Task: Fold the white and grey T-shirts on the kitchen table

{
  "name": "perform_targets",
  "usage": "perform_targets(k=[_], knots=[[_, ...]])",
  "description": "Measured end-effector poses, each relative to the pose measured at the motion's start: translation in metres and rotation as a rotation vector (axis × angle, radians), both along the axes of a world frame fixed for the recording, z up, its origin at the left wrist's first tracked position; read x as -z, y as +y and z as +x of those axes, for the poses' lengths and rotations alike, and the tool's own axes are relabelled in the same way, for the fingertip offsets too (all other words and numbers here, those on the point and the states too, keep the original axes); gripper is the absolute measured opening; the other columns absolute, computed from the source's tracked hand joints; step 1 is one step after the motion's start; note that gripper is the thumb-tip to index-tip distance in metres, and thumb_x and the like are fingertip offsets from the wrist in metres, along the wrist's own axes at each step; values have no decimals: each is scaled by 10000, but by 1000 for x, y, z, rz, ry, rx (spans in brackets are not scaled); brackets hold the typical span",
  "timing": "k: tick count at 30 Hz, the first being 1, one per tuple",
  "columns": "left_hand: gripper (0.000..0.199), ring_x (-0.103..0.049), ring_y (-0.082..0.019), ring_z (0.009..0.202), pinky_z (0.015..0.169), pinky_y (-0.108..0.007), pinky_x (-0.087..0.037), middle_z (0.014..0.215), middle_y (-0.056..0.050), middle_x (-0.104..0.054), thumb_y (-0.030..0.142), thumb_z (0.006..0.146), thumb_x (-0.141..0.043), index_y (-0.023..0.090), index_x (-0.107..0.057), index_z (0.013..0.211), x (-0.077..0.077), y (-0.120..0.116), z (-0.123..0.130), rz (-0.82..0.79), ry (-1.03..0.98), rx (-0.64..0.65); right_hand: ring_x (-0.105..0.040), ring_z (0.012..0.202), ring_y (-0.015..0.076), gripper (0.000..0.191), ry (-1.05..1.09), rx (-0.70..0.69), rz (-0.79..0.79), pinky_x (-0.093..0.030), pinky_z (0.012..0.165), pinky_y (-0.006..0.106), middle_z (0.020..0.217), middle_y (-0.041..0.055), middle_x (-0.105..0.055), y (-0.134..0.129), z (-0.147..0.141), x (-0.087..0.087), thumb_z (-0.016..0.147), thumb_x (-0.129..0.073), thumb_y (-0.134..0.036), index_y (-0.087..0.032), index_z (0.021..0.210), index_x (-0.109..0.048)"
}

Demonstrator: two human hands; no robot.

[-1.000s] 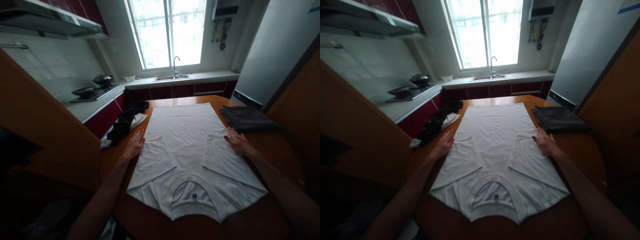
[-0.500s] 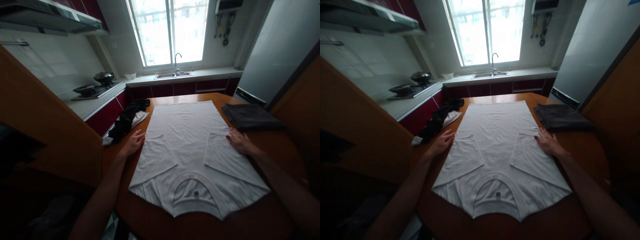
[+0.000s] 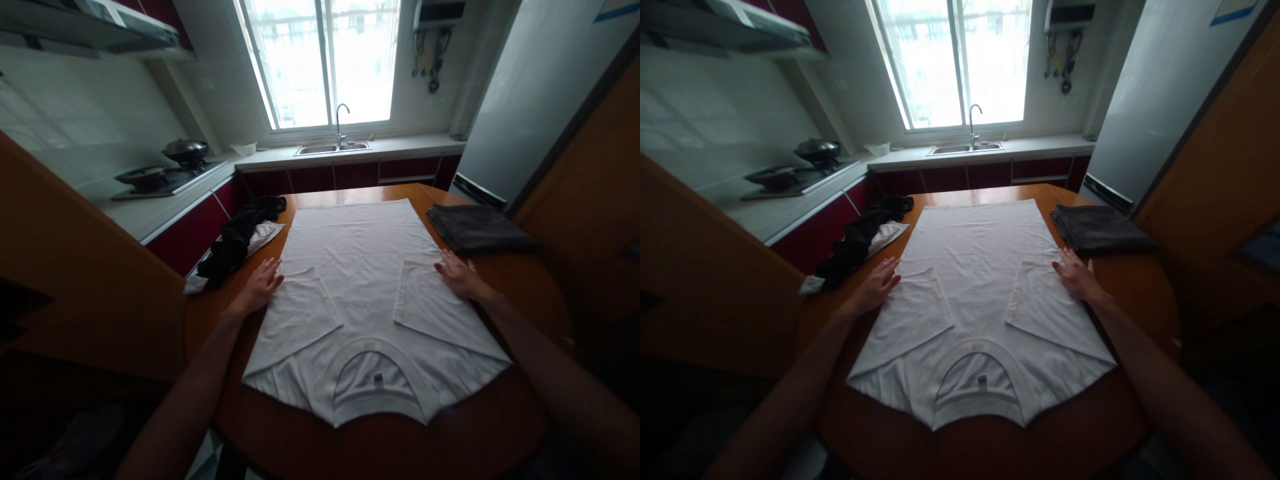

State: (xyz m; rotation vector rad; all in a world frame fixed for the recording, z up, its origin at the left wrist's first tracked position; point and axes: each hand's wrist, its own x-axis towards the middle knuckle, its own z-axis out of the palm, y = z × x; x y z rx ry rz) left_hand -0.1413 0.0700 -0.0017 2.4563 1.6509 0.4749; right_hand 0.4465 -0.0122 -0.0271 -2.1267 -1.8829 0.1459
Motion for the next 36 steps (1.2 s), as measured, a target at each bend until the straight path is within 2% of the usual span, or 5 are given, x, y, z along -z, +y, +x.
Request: perform_targets(k=[6, 12, 21, 27, 36], knots=[[755, -297, -283, 1489, 1225, -472, -244, 1562, -137, -412, 677, 977, -305, 140, -475, 1479, -13, -21, 37, 108, -21, 152, -310, 1484, 288, 557, -24, -190, 249, -184, 1199, 605, 1571, 134, -404, -12, -33, -20, 1013, -342, -425, -187, 1508, -431], [716, -219, -292, 1517, 1229, -505, -198, 1624, -90, -300, 665, 987, -321, 225, -379, 1549, -3, -32, 48, -46, 140, 278, -270, 1497, 306, 603, -23, -570, 93, -185, 1183, 637, 1598, 132, -349, -22, -59, -19, 1002, -424, -477, -238, 1551, -361], [700, -187, -295, 1525, 1228, -517, -163, 1650, -48, -222, 680, 979, -303, 296, -338, 1563, -2, -31, 49, -102, 207, 250, -239, 1506, 305, 616, -47, -586, 7, -191, 1196, 610, 1628, 116, -271, -23, -58, -14, 1007, -398, -526, -247, 1555, -358], [710, -184, -306, 1525, 1220, -535, -177, 1641, -81, -254, 672, 993, -252, 243, -408, 1535, -23, -31, 50, -73, 100, 276, -239, 1505, 324, 587, -62, -540, 159, -168, 1187, 647, 1596, 139, -351, -26, -66, -45, 992, -467, -470, -232, 1526, -412], [712, -228, -286, 1512, 1226, -529, -227, 1619, -76, -309, 501, 987, -527, 300, -219, 1597, -66, -144, 87, -32, 73, 512, -161, 1527, 294, 685, 4, -648, 129, -186, 1202, 604, 1652, 103, -210, -115, -121, -67, 1015, -450, -452, -297, 1612, -151]])
